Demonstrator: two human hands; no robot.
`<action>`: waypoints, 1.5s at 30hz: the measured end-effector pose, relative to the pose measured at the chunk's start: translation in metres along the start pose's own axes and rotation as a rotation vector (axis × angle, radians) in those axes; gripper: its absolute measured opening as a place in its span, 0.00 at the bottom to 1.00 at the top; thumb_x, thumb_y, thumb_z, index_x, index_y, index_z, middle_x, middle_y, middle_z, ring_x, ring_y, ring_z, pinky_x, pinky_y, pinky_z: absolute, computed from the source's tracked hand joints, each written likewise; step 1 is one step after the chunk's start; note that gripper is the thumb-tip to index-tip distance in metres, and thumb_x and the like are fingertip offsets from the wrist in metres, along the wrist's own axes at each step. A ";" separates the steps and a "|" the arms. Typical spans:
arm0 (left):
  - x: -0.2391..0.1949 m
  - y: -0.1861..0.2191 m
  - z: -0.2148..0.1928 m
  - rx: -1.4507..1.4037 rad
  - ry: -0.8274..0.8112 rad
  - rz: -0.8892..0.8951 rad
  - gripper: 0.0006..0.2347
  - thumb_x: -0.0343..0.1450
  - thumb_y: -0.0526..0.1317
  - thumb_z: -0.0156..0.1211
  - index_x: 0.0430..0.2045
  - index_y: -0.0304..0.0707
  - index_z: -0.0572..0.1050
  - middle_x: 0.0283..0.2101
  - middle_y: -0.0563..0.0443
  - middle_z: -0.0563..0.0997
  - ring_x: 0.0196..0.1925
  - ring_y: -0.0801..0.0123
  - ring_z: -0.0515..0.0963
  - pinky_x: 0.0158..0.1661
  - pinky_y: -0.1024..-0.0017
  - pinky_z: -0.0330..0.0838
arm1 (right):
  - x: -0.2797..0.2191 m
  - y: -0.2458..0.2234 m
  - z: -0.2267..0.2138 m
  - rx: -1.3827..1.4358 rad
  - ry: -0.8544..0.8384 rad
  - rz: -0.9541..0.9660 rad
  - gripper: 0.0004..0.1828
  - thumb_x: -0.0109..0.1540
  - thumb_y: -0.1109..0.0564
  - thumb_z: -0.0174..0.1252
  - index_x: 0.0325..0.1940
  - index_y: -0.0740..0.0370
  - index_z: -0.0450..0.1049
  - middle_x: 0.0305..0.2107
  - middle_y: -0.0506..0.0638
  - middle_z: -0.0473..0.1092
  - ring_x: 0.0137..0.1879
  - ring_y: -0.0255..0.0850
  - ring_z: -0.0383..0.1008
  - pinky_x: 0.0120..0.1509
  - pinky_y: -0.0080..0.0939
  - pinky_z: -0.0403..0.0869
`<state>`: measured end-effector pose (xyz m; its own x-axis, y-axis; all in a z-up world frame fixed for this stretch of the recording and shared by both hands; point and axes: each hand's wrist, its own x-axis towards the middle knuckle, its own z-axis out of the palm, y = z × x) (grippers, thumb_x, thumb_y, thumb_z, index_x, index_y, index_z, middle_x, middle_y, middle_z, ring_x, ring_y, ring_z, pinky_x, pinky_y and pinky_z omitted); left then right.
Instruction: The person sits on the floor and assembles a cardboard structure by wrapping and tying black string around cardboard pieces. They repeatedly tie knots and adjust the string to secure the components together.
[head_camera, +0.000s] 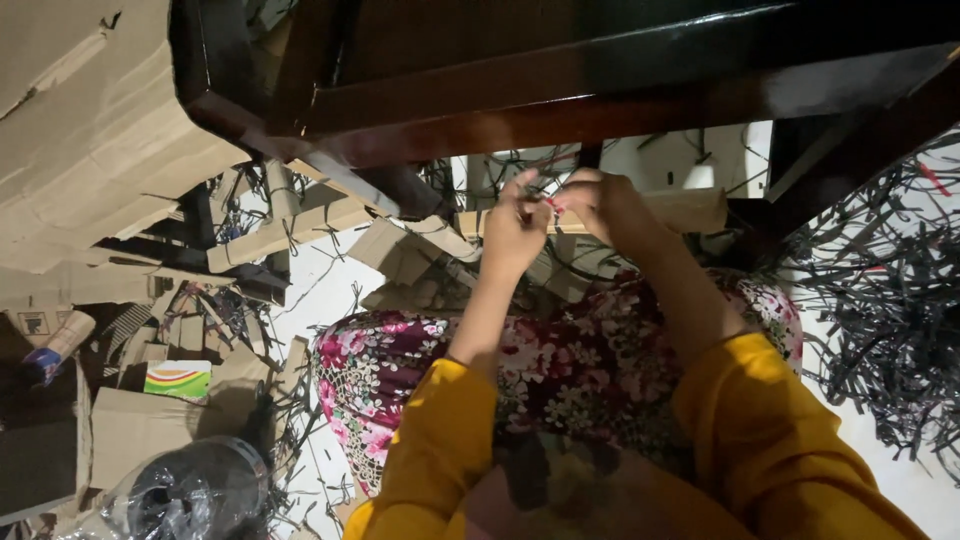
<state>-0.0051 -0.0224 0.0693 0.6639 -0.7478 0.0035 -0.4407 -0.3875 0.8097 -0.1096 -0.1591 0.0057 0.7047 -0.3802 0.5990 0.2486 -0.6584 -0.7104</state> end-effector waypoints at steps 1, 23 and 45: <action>-0.001 0.000 0.000 0.002 -0.002 -0.003 0.21 0.68 0.39 0.55 0.58 0.48 0.71 0.37 0.37 0.86 0.47 0.45 0.84 0.52 0.49 0.77 | 0.000 0.001 0.001 0.003 0.000 0.003 0.06 0.68 0.61 0.60 0.38 0.62 0.80 0.35 0.57 0.78 0.43 0.60 0.79 0.48 0.52 0.77; 0.010 -0.065 0.041 0.052 0.282 0.309 0.34 0.62 0.36 0.68 0.64 0.45 0.59 0.30 0.62 0.86 0.48 0.70 0.85 0.61 0.68 0.66 | -0.008 0.037 0.006 -0.172 -0.200 0.089 0.07 0.66 0.58 0.58 0.35 0.60 0.78 0.31 0.60 0.71 0.42 0.65 0.72 0.48 0.59 0.72; 0.013 -0.067 0.033 0.351 0.351 0.618 0.03 0.64 0.42 0.71 0.26 0.51 0.83 0.23 0.54 0.83 0.35 0.61 0.84 0.47 0.65 0.70 | -0.012 0.031 -0.003 -0.067 -0.196 0.469 0.05 0.61 0.57 0.64 0.39 0.59 0.83 0.27 0.61 0.73 0.37 0.59 0.75 0.46 0.54 0.71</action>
<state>0.0129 -0.0235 -0.0043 0.3623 -0.6919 0.6246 -0.9179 -0.1484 0.3680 -0.1127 -0.1766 -0.0223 0.8429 -0.5205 0.1363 -0.1631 -0.4886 -0.8571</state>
